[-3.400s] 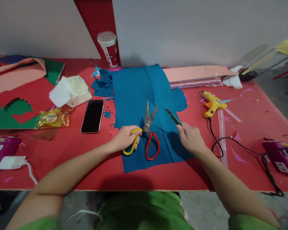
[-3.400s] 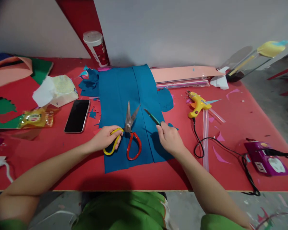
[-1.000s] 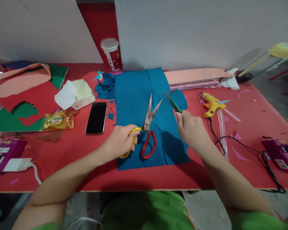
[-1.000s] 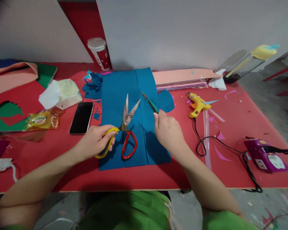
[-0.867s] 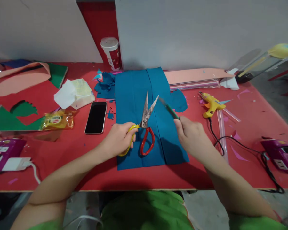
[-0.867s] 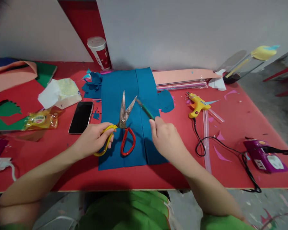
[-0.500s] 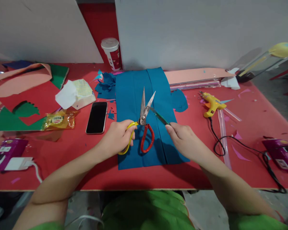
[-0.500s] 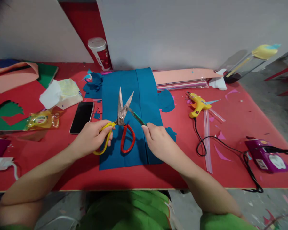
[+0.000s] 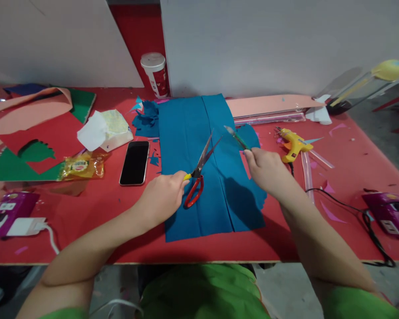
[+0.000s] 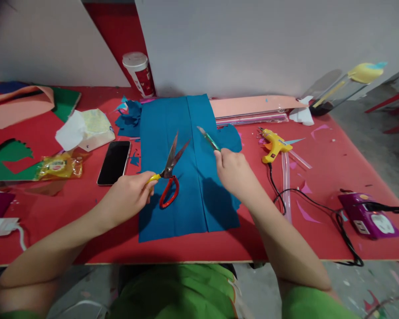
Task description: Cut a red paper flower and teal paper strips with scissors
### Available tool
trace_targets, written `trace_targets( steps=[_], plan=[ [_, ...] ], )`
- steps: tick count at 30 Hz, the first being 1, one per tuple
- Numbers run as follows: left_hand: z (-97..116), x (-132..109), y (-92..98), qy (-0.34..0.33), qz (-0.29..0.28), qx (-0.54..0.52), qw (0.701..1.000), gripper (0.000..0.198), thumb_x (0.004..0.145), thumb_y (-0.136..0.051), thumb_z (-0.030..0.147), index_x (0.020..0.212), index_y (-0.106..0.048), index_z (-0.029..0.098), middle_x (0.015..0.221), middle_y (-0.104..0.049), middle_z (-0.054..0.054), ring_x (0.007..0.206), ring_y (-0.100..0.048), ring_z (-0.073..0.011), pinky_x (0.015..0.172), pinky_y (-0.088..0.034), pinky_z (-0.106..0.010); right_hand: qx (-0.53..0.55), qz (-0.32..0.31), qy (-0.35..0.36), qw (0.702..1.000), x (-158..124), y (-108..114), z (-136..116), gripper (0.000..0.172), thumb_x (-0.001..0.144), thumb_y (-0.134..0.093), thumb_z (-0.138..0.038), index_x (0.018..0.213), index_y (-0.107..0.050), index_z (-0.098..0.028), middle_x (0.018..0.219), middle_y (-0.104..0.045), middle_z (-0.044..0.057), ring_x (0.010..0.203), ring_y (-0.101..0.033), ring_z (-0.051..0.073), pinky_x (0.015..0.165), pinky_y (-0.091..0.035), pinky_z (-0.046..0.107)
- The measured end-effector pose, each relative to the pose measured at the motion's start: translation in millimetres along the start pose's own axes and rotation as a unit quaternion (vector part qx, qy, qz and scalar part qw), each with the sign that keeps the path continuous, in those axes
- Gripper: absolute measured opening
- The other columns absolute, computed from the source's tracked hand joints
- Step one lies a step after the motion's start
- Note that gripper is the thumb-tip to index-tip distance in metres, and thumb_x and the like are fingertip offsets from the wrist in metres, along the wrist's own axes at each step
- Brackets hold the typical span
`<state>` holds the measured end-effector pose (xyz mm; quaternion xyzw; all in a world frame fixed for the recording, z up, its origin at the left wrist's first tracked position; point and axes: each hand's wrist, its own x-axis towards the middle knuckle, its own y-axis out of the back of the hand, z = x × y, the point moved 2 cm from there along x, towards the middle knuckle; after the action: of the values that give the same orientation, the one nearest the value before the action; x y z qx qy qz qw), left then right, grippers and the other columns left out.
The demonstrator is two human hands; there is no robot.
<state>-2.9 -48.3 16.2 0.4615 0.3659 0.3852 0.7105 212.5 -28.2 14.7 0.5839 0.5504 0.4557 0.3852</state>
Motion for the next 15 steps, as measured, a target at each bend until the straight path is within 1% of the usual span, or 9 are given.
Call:
trace_targets(
  steps=[2,3,5,8,11,13,15],
  plan=[
    [0,0,0.9,0.004,-0.006,-0.009,1.000,0.023,0.087,-0.033,0.022,0.084,-0.053,0.012,0.063,-0.059,-0.004,0.053,-0.053,-0.0142,0.051,-0.034,-0.024,-0.004,0.023,0.004,1.000,0,5,-1,0.031,0.089,-0.032,-0.028,0.061,-0.039,-0.020,0.048,-0.037,-0.001,0.042,-0.034,0.013,0.048,-0.020,0.026],
    [0,0,1.6,0.008,-0.008,-0.012,1.000,0.022,0.087,-0.033,0.021,0.083,-0.053,0.012,0.063,-0.059,-0.004,0.053,-0.053,-0.0139,0.051,-0.034,-0.024,-0.001,0.023,0.014,1.000,-2,6,-4,0.031,0.090,-0.030,-0.029,0.062,-0.041,-0.019,0.048,-0.038,-0.001,0.041,-0.034,0.013,0.047,-0.020,0.026],
    [1,0,2.8,0.013,-0.013,-0.016,1.000,0.021,0.087,-0.034,0.021,0.082,-0.053,0.012,0.064,-0.060,-0.004,0.053,-0.053,-0.0133,0.051,-0.034,-0.023,0.004,-0.015,0.042,0.999,-12,3,-13,0.031,0.091,-0.029,-0.030,0.066,-0.044,-0.019,0.048,-0.039,-0.001,0.040,-0.034,0.013,0.046,-0.018,0.026],
    [2,1,3.1,0.017,-0.011,-0.001,1.000,0.022,0.087,-0.033,0.021,0.084,-0.053,0.012,0.065,-0.060,-0.005,0.054,-0.054,-0.0133,0.051,-0.034,-0.022,0.007,-0.090,0.068,0.994,-25,-7,-26,0.032,0.092,-0.029,-0.030,0.068,-0.045,-0.018,0.049,-0.040,-0.002,0.041,-0.037,0.013,0.044,-0.018,0.025],
    [1,2,0.9,0.014,-0.006,0.035,0.999,0.026,0.089,-0.031,0.023,0.086,-0.054,0.011,0.068,-0.061,-0.006,0.057,-0.056,-0.0157,0.049,-0.032,-0.023,0.010,-0.132,0.082,0.988,-27,-13,-27,0.032,0.093,-0.029,-0.030,0.068,-0.045,-0.018,0.050,-0.042,-0.001,0.042,-0.038,0.013,0.044,-0.019,0.024],
    [1,2,-0.9,0.013,-0.006,0.048,0.999,0.028,0.089,-0.029,0.024,0.088,-0.054,0.011,0.069,-0.062,-0.008,0.059,-0.058,-0.0173,0.049,-0.032,-0.024,-0.004,-0.124,0.086,0.989,-20,-13,-21,0.031,0.092,-0.029,-0.030,0.069,-0.046,-0.018,0.051,-0.043,0.000,0.042,-0.038,0.013,0.045,-0.018,0.025],
    [1,1,-2.0,0.010,-0.007,0.049,0.999,0.028,0.089,-0.029,0.023,0.088,-0.054,0.011,0.069,-0.062,-0.008,0.059,-0.058,-0.0177,0.049,-0.032,-0.024,-0.038,-0.086,0.066,0.993,-10,-9,-14,0.030,0.092,-0.029,-0.029,0.071,-0.047,-0.017,0.053,-0.046,0.001,0.043,-0.038,0.014,0.045,-0.017,0.026]
  ],
)
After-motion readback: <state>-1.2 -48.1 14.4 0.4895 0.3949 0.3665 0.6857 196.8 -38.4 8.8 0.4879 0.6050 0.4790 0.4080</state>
